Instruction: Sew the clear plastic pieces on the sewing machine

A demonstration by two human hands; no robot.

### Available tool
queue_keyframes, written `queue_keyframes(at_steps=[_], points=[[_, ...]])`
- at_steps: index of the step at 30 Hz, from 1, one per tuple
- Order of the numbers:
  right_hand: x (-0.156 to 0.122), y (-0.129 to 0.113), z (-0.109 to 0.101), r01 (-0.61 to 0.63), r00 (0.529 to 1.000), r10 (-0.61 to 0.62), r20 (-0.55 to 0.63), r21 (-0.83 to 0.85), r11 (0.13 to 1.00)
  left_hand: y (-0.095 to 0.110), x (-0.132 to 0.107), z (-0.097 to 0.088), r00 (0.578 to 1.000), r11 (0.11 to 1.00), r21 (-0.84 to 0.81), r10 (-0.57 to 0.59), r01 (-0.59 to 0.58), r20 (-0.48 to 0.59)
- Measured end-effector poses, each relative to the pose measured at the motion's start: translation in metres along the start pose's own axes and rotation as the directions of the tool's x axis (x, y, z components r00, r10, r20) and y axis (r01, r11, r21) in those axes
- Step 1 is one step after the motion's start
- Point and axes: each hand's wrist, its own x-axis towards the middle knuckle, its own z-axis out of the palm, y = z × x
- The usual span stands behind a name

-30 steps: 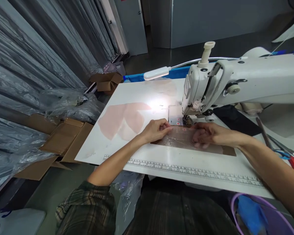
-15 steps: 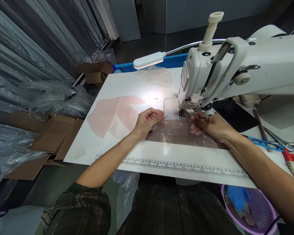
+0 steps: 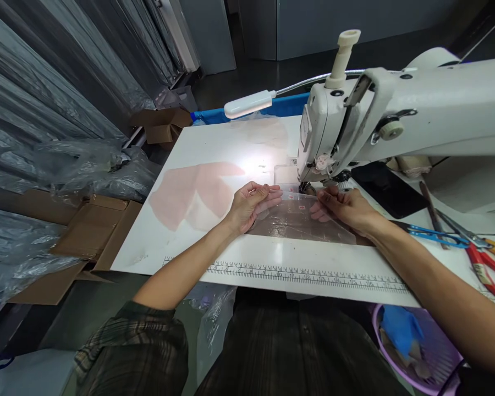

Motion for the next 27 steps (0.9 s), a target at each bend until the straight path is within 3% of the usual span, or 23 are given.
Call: queue_keyframes(at_steps=[4,7,8,10,12,13,14,15,17,19,22,27], points=[[-0.008,-0.001,-0.001,0.098,0.984,-0.087,0.156,-0.065,0.993,-0.003,0.0,0.003,0.999,0.998,0.044,-0.04,0.041,-0.025],[-0.03,-0.011,-0.01,0.117,0.923,-0.024,0.384,-0.221,0.968,0.004,-0.017,0.007,0.997,0.992,0.104,-0.075,0.074,0.005],[-0.039,-0.016,-0.016,0.102,0.883,0.041,0.467,-0.277,0.955,0.009,-0.027,0.008,0.993,0.984,0.147,-0.105,0.096,0.053],[-0.057,-0.025,-0.03,0.029,0.754,0.196,0.627,-0.33,0.944,0.021,-0.048,0.01,0.955,0.948,0.277,-0.215,0.154,0.204],[-0.068,-0.031,-0.045,-0.057,0.63,0.288,0.721,-0.327,0.943,0.034,-0.065,0.011,0.854,0.878,0.434,-0.377,0.205,0.36],[-0.068,-0.032,-0.051,-0.088,0.616,0.299,0.728,-0.314,0.945,0.039,-0.069,0.011,0.811,0.845,0.498,-0.425,0.196,0.402],[-0.065,-0.031,-0.055,-0.102,0.645,0.291,0.707,-0.297,0.949,0.043,-0.069,0.011,0.793,0.819,0.549,-0.442,0.166,0.419],[-0.06,-0.029,-0.058,-0.097,0.708,0.266,0.654,-0.284,0.954,0.044,-0.066,0.009,0.803,0.795,0.594,-0.431,0.122,0.412],[-0.042,-0.023,-0.058,-0.05,0.875,0.185,0.447,-0.297,0.954,0.041,-0.05,0.005,0.888,0.724,0.69,-0.316,-0.002,0.334],[-0.023,-0.016,-0.052,-0.018,0.981,0.088,0.175,-0.366,0.93,0.033,-0.029,-0.002,0.966,0.576,0.807,-0.109,-0.132,0.235],[-0.003,-0.008,-0.043,0.013,0.998,-0.045,-0.054,-0.481,0.877,0.021,-0.005,-0.013,0.976,0.359,0.907,0.07,-0.219,0.208],[-0.003,0.0,-0.047,0.089,0.987,-0.146,-0.073,-0.507,0.857,0.017,0.001,-0.026,0.962,0.209,0.954,0.211,-0.217,0.172]])
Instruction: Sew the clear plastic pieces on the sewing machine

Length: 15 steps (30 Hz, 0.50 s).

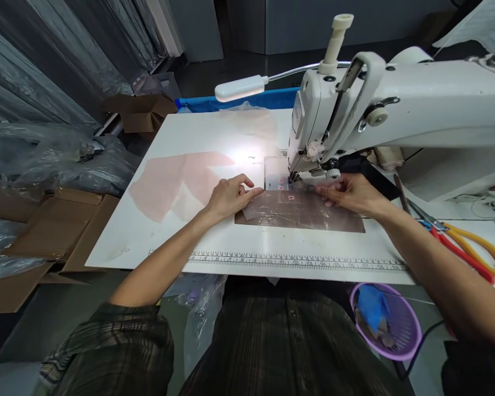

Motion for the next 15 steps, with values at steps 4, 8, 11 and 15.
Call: queue_keyframes(at_steps=[4,8,11,15], points=[[-0.014,0.002,-0.006,0.073,0.997,-0.073,0.004,0.0,0.997,0.003,-0.006,0.0,0.981,0.991,0.126,0.058,-0.036,-0.182],[-0.025,-0.015,0.011,0.101,0.994,-0.1,0.043,-0.014,0.995,0.017,-0.016,0.004,0.958,0.989,0.026,0.145,-0.143,-0.247],[-0.027,-0.041,0.039,0.091,0.995,-0.091,0.034,-0.008,0.996,0.024,-0.021,0.004,0.99,0.937,-0.323,0.137,-0.133,-0.011],[-0.026,-0.073,0.064,-0.038,0.947,-0.095,0.306,0.401,0.915,0.019,-0.021,-0.001,0.917,0.765,-0.626,0.125,0.154,0.379]])
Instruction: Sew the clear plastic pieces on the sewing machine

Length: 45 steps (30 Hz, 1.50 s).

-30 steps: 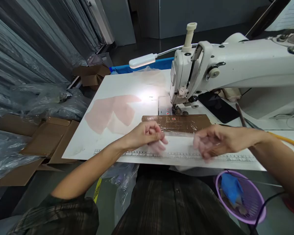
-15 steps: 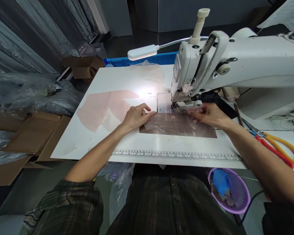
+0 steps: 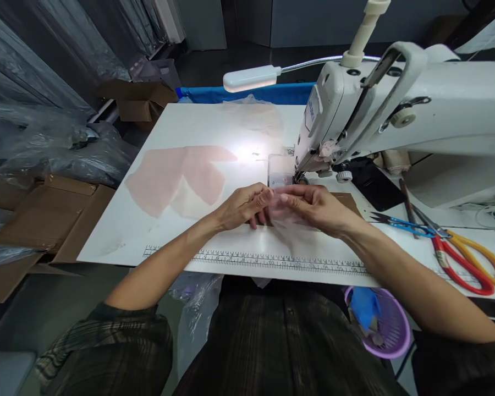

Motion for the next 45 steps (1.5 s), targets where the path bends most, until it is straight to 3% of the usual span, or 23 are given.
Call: queue_keyframes(at_steps=[2,4,6,8,10,13,15,17,20,23,26,28,30,34,39,45], points=[[0.001,-0.004,-0.001,-0.023,0.996,0.012,0.085,0.14,0.99,-0.002,-0.001,-0.006,0.996,0.996,-0.025,-0.086,0.085,-0.033],[-0.002,-0.002,-0.011,-0.042,0.999,0.039,0.025,0.13,0.991,-0.003,-0.001,-0.012,0.986,0.988,0.009,-0.151,0.152,-0.066],[-0.006,0.006,-0.024,-0.066,0.993,0.065,-0.099,-0.008,0.998,-0.005,-0.002,-0.016,0.981,0.982,0.024,-0.184,0.186,-0.067],[-0.011,0.018,-0.033,-0.03,0.984,-0.017,-0.176,-0.261,0.965,-0.007,-0.001,-0.017,0.979,0.982,-0.004,-0.191,0.191,-0.069],[-0.014,0.03,-0.035,0.141,0.965,-0.238,-0.107,-0.554,0.82,-0.008,0.0,-0.015,0.976,0.983,-0.03,-0.185,0.183,-0.115],[-0.012,0.044,-0.03,0.444,0.835,-0.51,0.207,-0.801,0.402,-0.008,0.004,-0.01,0.952,0.988,0.02,-0.143,0.154,-0.27],[-0.006,0.048,-0.029,0.47,0.789,-0.526,0.319,-0.864,0.182,-0.007,0.006,-0.008,0.918,0.987,0.091,-0.089,0.134,-0.386],[0.003,0.049,-0.033,0.411,0.799,-0.511,0.317,-0.908,0.079,-0.007,0.007,-0.009,0.898,0.981,0.144,-0.056,0.131,-0.437],[0.015,0.049,-0.045,0.405,0.8,-0.524,0.293,-0.907,0.112,-0.008,0.008,-0.014,0.915,0.974,0.161,-0.082,0.157,-0.395],[0.019,0.05,-0.056,0.464,0.788,-0.559,0.258,-0.845,0.264,-0.011,0.01,-0.02,0.926,0.975,0.124,-0.129,0.183,-0.355],[0.014,0.052,-0.061,0.426,0.826,-0.548,0.131,-0.781,0.457,-0.013,0.012,-0.027,0.925,0.974,0.067,-0.183,0.217,-0.334],[0.011,0.054,-0.062,0.401,0.843,-0.531,0.083,-0.755,0.519,-0.013,0.012,-0.032,0.924,0.972,0.033,-0.209,0.231,-0.321],[0.009,0.056,-0.061,0.448,0.819,-0.561,0.121,-0.747,0.492,-0.014,0.011,-0.036,0.926,0.974,0.005,-0.213,0.226,-0.312],[0.011,0.062,-0.058,0.538,0.73,-0.645,0.227,-0.773,0.337,-0.014,0.009,-0.039,0.934,0.978,-0.004,-0.201,0.209,-0.296],[0.015,0.067,-0.056,0.51,0.721,-0.655,0.225,-0.813,0.281,-0.014,0.01,-0.038,0.931,0.973,0.043,-0.204,0.227,-0.302],[0.015,0.069,-0.057,0.519,0.712,-0.665,0.223,-0.805,0.286,-0.018,0.012,-0.039,0.929,0.97,0.064,-0.204,0.235,-0.31]])
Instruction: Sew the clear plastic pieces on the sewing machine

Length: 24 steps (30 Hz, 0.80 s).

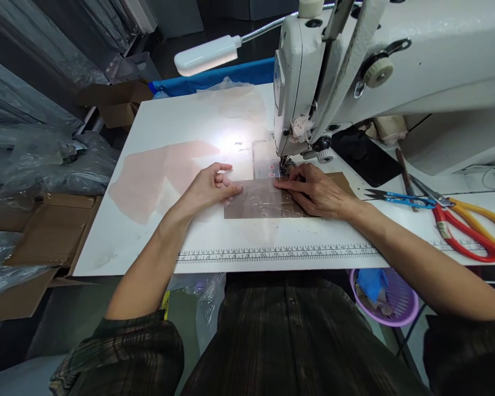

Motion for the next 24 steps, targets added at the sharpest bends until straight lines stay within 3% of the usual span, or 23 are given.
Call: queue_keyframes(at_steps=[15,21,24], points=[[-0.002,-0.001,-0.008,-0.021,1.0,0.022,-0.01,0.087,0.996,-0.001,0.002,0.001,1.0,0.999,0.032,-0.009,0.009,-0.001],[-0.007,-0.007,-0.012,0.071,0.997,-0.072,0.04,0.038,0.997,-0.004,0.002,0.001,1.0,0.997,0.077,0.009,-0.008,-0.003],[-0.008,-0.009,-0.012,0.063,0.996,-0.063,0.055,0.007,0.998,-0.003,0.002,0.001,0.993,0.984,0.161,0.093,-0.081,-0.07]])
